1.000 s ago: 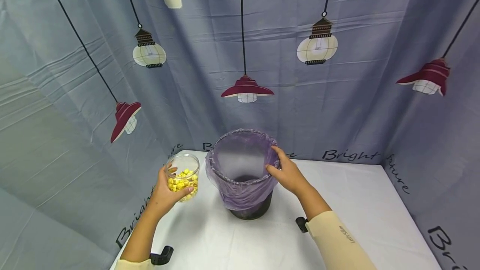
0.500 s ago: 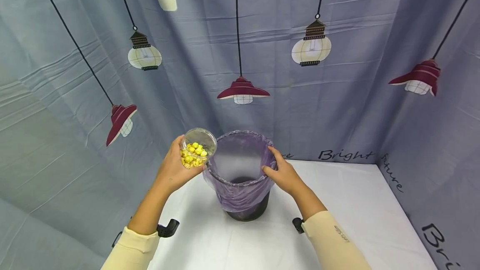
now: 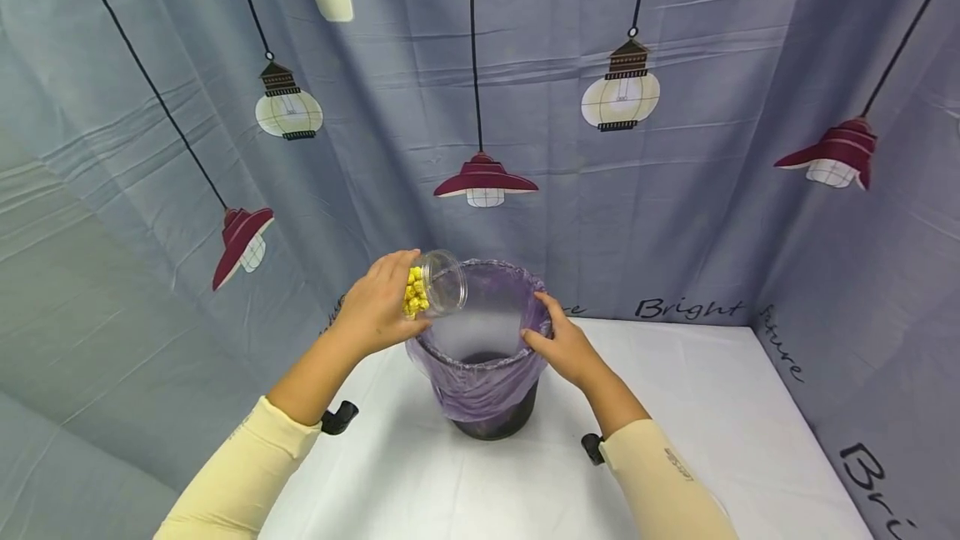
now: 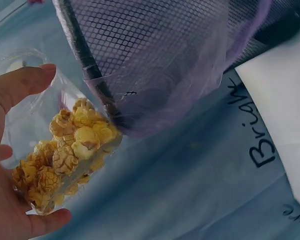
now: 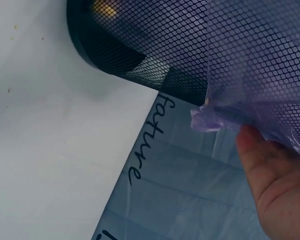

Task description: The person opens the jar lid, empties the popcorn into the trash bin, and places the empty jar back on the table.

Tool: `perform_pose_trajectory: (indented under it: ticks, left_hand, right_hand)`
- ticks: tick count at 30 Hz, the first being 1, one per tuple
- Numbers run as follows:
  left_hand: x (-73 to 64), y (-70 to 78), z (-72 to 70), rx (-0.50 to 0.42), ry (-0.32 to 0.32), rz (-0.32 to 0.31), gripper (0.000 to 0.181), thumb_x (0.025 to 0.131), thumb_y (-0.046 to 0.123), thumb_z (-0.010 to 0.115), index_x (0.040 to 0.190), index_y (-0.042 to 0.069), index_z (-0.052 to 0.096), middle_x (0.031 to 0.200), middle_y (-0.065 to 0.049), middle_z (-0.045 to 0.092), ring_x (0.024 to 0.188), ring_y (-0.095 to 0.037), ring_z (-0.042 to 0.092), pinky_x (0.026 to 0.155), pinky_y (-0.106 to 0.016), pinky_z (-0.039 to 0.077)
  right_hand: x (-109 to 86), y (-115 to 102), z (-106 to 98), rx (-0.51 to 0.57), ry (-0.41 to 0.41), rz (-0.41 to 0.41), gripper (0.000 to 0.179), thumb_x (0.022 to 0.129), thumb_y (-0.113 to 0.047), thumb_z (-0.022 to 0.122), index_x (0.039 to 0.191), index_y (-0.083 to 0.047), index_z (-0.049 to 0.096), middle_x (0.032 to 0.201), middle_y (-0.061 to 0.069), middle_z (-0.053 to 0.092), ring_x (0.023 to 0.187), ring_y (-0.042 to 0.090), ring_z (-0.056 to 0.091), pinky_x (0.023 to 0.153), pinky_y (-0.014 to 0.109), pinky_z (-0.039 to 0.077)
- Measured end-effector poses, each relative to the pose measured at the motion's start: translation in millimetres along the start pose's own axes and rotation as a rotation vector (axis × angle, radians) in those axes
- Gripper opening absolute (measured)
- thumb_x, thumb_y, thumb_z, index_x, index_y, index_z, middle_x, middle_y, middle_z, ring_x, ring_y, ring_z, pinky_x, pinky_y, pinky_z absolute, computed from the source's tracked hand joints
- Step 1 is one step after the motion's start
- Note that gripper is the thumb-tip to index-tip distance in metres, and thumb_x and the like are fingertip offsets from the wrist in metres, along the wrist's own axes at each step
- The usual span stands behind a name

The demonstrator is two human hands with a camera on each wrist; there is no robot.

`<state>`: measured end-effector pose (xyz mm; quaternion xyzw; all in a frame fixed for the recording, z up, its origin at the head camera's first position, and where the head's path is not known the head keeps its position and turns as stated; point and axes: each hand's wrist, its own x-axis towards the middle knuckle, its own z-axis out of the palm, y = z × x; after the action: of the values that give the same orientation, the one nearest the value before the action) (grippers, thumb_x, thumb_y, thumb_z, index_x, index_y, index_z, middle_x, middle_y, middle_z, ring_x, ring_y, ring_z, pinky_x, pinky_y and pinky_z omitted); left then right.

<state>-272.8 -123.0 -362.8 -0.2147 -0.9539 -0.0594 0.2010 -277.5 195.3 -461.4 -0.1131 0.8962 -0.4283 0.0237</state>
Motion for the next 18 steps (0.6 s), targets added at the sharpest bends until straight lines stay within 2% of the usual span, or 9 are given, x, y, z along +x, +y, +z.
perform_pose_trajectory:
  ticks: [3, 9, 18]
  left_hand:
    - [9.1, 7.2, -2.6, 0.089, -0.068, 0.059, 0.111, 0.068, 0.052, 0.087, 0.154, 0.014, 0.027, 0.150, -0.013, 0.042, 0.139, -0.034, 0.039, 0.099, -0.055, 0.048]
    - [21.8, 25.0, -6.1, 0.213, -0.200, 0.125, 0.110, 0.071, 0.052, 0.085, 0.156, 0.018, 0.025, 0.155, -0.013, 0.037, 0.143, -0.036, 0.033, 0.105, -0.056, 0.043]
    - [33.1, 35.6, -3.7, 0.392, -0.321, 0.215, 0.108, 0.073, 0.050, 0.084, 0.157, 0.020, 0.024, 0.154, -0.014, 0.036, 0.143, -0.038, 0.033, 0.104, -0.058, 0.043]
  right_hand:
    - [0.0, 1, 0, 0.003, 0.004, 0.000, 0.075, 0.097, -0.048, 0.054, 0.159, -0.028, 0.017, 0.161, 0.024, 0.024, 0.138, 0.053, 0.035, 0.104, 0.071, 0.035]
    - [0.8, 4, 3, 0.024, 0.001, 0.002, 0.075, 0.096, -0.049, 0.054, 0.158, -0.029, 0.017, 0.159, 0.025, 0.028, 0.136, 0.053, 0.039, 0.103, 0.069, 0.037]
    - [1.3, 6, 2, 0.020, 0.000, 0.022, 0.083, 0.093, -0.065, 0.052, 0.159, -0.033, 0.014, 0.162, 0.023, 0.021, 0.139, 0.055, 0.032, 0.104, 0.073, 0.033]
